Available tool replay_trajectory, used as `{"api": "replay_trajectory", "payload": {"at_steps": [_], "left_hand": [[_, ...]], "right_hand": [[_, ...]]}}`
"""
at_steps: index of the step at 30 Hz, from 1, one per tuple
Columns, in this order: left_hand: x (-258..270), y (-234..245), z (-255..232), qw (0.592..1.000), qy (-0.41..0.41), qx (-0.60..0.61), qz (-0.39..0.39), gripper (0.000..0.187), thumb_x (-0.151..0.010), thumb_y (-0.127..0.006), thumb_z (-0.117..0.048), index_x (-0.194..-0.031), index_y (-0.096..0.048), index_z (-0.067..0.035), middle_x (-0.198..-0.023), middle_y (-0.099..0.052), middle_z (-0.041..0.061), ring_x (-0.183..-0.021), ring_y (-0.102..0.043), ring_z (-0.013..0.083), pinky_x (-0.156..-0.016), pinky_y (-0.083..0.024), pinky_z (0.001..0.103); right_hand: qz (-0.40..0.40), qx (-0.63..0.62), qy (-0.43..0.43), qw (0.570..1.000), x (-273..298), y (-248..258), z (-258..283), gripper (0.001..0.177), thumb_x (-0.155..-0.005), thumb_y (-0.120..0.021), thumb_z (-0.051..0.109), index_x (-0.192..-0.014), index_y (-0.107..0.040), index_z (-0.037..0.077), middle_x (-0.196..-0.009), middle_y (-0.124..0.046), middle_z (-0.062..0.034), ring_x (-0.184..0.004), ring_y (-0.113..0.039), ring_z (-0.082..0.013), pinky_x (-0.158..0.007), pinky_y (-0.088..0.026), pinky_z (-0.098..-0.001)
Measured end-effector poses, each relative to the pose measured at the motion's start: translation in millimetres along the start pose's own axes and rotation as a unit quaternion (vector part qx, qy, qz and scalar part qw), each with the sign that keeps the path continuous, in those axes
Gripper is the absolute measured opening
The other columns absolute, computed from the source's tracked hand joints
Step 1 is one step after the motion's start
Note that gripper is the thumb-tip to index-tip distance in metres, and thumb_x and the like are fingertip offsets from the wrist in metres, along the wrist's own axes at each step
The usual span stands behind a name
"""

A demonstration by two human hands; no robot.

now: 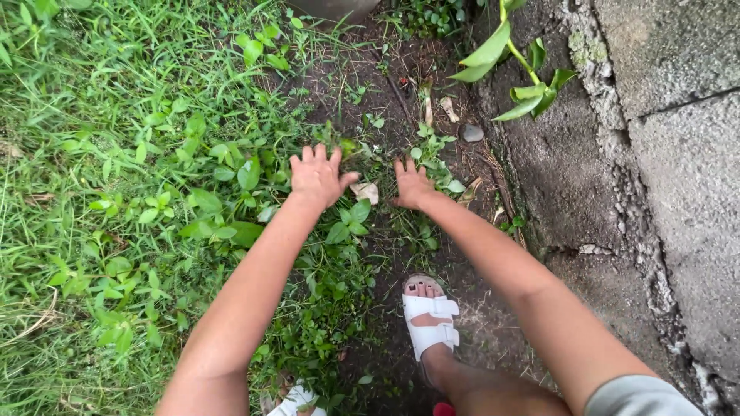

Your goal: Pulling weeds and grass from the ground by hand in a garden area.

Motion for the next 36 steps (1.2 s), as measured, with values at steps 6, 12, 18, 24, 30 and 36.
{"api": "replay_trajectory", "payload": {"at_steps": [6, 12, 18, 24, 30, 36], "left_hand": [[20, -11, -13, 0.993, -0.01, -0.07, 0.097, 0.124, -0.081, -0.065, -0.077, -0.166, 0.007, -0.023, -0.171, -0.001, 0.022, -0.152, -0.024, 0.0477, -0.115, -0.035, 0.068], [-13, -70, -2, 1.0, -0.011, 0.007, -0.003, 0.079, -0.097, -0.063, -0.008, -0.164, -0.022, -0.019, -0.163, -0.016, 0.028, -0.126, -0.058, 0.0448, -0.085, -0.065, 0.048], [-6, -12, 62, 0.992, 0.052, 0.042, -0.105, 0.075, -0.089, -0.069, 0.01, -0.153, -0.04, -0.015, -0.151, -0.032, 0.031, -0.096, -0.07, 0.0301, -0.066, -0.068, 0.035], [19, 24, 117, 0.981, 0.13, 0.101, -0.102, 0.068, -0.081, -0.065, 0.028, -0.136, -0.048, -0.008, -0.164, -0.013, 0.03, -0.112, -0.062, 0.0425, -0.056, -0.067, 0.033], [36, 38, 153, 0.939, 0.175, 0.173, -0.242, 0.004, -0.102, -0.066, 0.005, -0.099, -0.066, 0.008, -0.124, -0.052, 0.024, -0.082, -0.058, 0.0293, -0.06, -0.067, 0.035], [34, -14, 237, 0.933, 0.276, 0.038, -0.227, 0.032, -0.09, -0.074, 0.008, -0.122, -0.07, 0.002, -0.121, -0.056, 0.023, -0.08, -0.064, 0.0282, -0.06, -0.07, 0.034]], "right_hand": [[-0.096, 0.096, 0.074, 0.988, -4, -29, 2, 0.065, -0.094, -0.064, 0.003, -0.153, -0.037, 0.006, -0.139, -0.047, -0.0206, -0.127, -0.049, -0.0465, -0.092, -0.058, -0.0587], [-0.145, 0.092, 0.084, 0.982, 14, -19, -25, 0.04, -0.098, -0.054, -0.003, -0.136, -0.055, 0.01, -0.133, -0.054, -0.0221, -0.117, -0.06, -0.0476, -0.089, -0.06, -0.0583], [-0.179, 0.088, 0.05, 0.979, 19, 0, -76, 0.042, -0.094, -0.057, -0.008, -0.133, -0.059, 0.006, -0.124, -0.056, -0.0269, -0.102, -0.067, -0.0509, -0.08, -0.061, -0.063], [-0.095, 0.156, -0.119, 0.976, 32, 35, -89, 0.063, -0.095, -0.055, -0.014, -0.151, -0.043, 0.011, -0.139, -0.053, -0.0241, -0.067, -0.069, -0.0234, -0.047, -0.065, -0.0317], [-0.016, 0.331, -0.14, 0.933, 36, 48, -42, 0.072, -0.106, -0.058, 0.03, -0.165, -0.021, 0.011, -0.079, -0.067, -0.0033, -0.061, -0.061, -0.0116, -0.053, -0.059, -0.0243], [-0.158, 0.125, 0.15, 0.968, 60, 53, 47, 0.012, -0.094, -0.07, 0.008, -0.106, -0.073, 0.008, -0.117, -0.072, -0.0163, -0.113, -0.068, -0.0377, -0.095, -0.066, -0.047]]}}
Point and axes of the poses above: each hand's wrist, its own x-axis away from the middle knuckle, its own y-axis out of the back of the hand, z = x × y, the point moved 3 cm from there along -x, towards the middle knuckle
